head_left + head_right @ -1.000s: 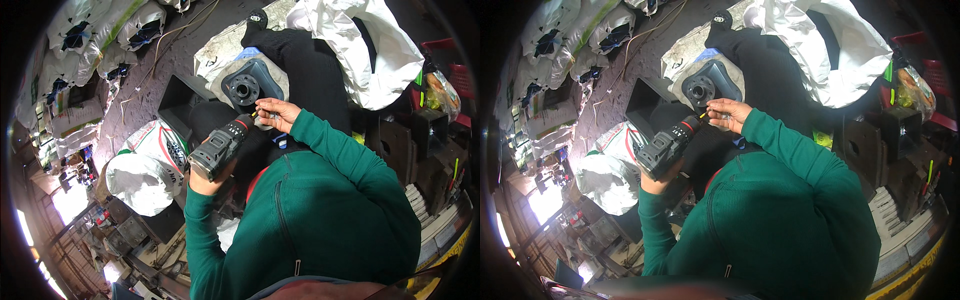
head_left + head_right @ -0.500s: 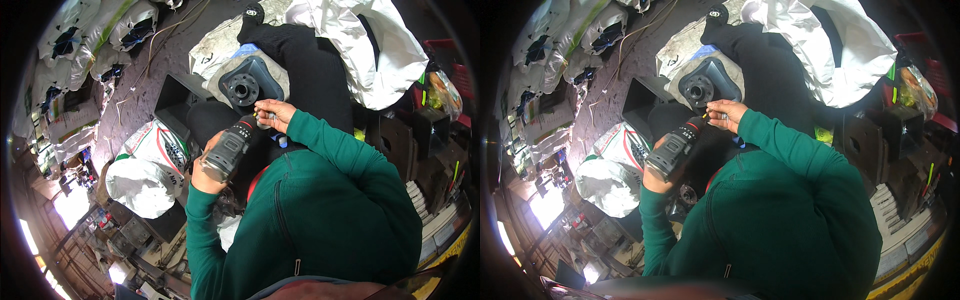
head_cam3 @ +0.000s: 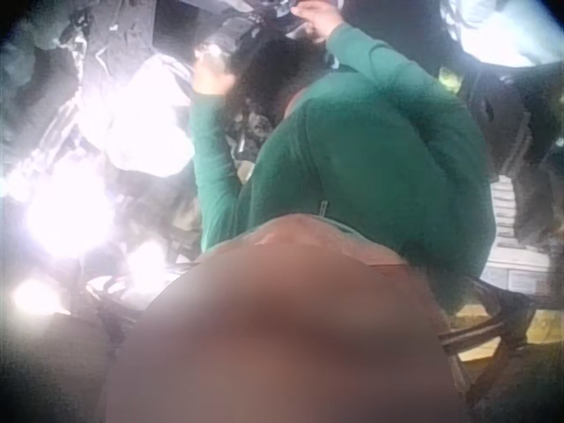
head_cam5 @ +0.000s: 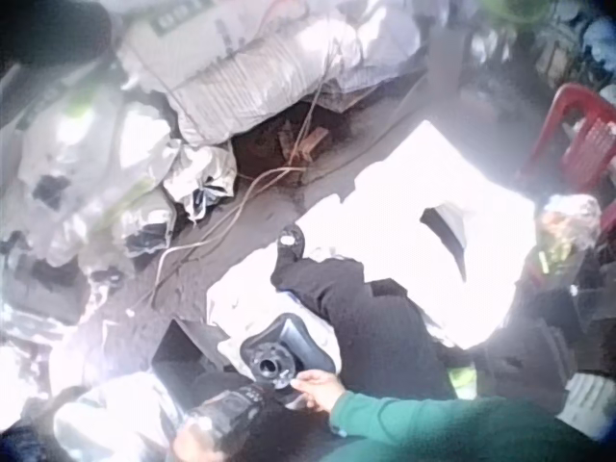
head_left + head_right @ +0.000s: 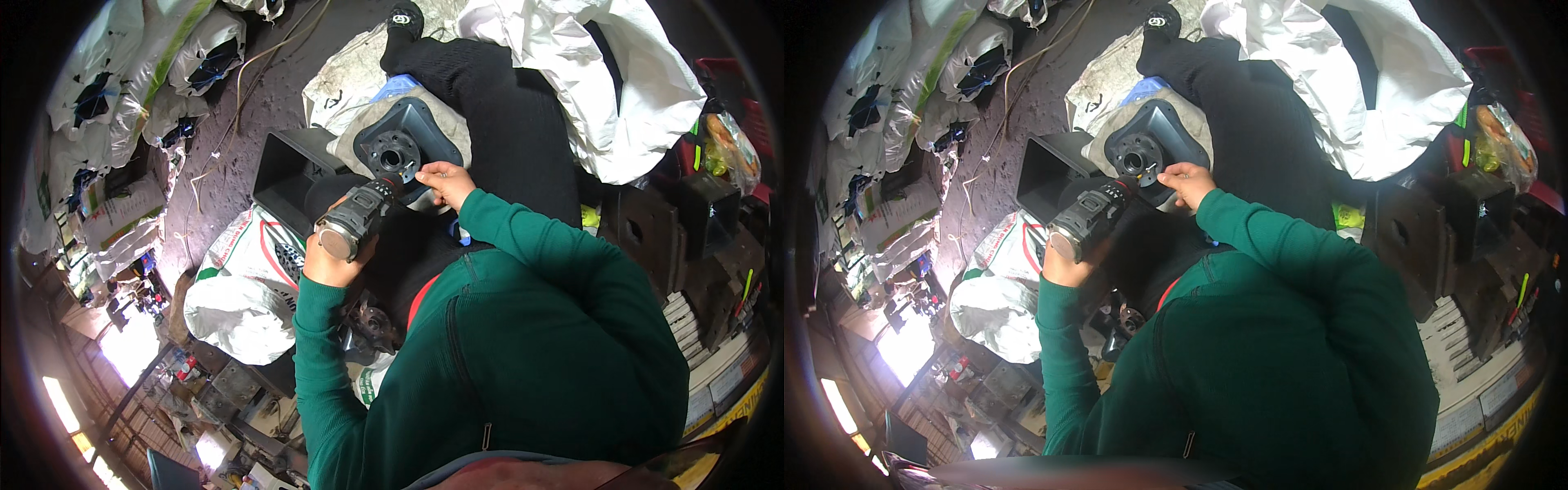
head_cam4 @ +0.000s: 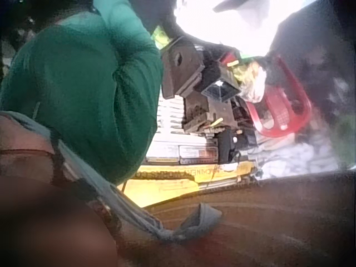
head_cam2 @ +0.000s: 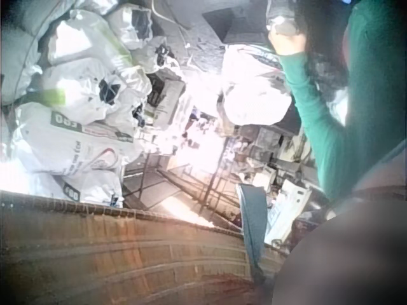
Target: The person sits on the floor and uses a cordless impact driver to fasten screws into a dark mechanical housing resting on their lap. They repeatedly pick up screws, align them in the housing, and drive them in with the tool.
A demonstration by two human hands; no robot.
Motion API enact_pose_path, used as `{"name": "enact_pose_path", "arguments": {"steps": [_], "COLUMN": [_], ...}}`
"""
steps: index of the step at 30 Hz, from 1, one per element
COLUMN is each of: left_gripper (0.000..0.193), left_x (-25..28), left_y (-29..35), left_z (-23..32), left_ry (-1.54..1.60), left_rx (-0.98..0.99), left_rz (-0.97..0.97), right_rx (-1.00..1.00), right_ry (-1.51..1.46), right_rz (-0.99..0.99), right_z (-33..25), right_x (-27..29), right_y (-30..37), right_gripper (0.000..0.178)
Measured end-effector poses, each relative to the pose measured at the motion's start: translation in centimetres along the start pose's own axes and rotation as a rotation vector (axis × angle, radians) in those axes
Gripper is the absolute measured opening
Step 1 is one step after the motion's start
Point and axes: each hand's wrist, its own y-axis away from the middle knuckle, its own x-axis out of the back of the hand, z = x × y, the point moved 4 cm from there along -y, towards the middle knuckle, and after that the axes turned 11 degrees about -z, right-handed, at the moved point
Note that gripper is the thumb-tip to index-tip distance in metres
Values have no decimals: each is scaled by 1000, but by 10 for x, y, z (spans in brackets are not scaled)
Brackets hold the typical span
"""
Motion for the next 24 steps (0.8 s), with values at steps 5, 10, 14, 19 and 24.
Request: {"name": "enact_pose_path", "arguments": {"steps": [5, 10, 14, 19, 24], "left_gripper": [46, 48, 48, 48, 47], "left_x": [4, 10, 9, 2, 0], "left_y": [-13, -27, -37, -45, -47], "left_z": [9, 20, 26, 25, 21], "left_ry": [-70, -266, -190, -207, -133], "left_rx": [45, -27, -90, -42, 44], "left_rz": [-106, -134, -106, -180, -171], "right_rx": [-13, -40, -21, 32, 122], "right_ry": [96, 97, 121, 137, 284], "right_rz": [34, 38, 12, 9, 51], "right_z": [1, 3, 4, 8, 9], "right_x": [2, 0, -4, -7, -5], "right_y": [-8, -8, -15, -23, -23], "right_gripper": [34, 25, 21, 20, 16]}}
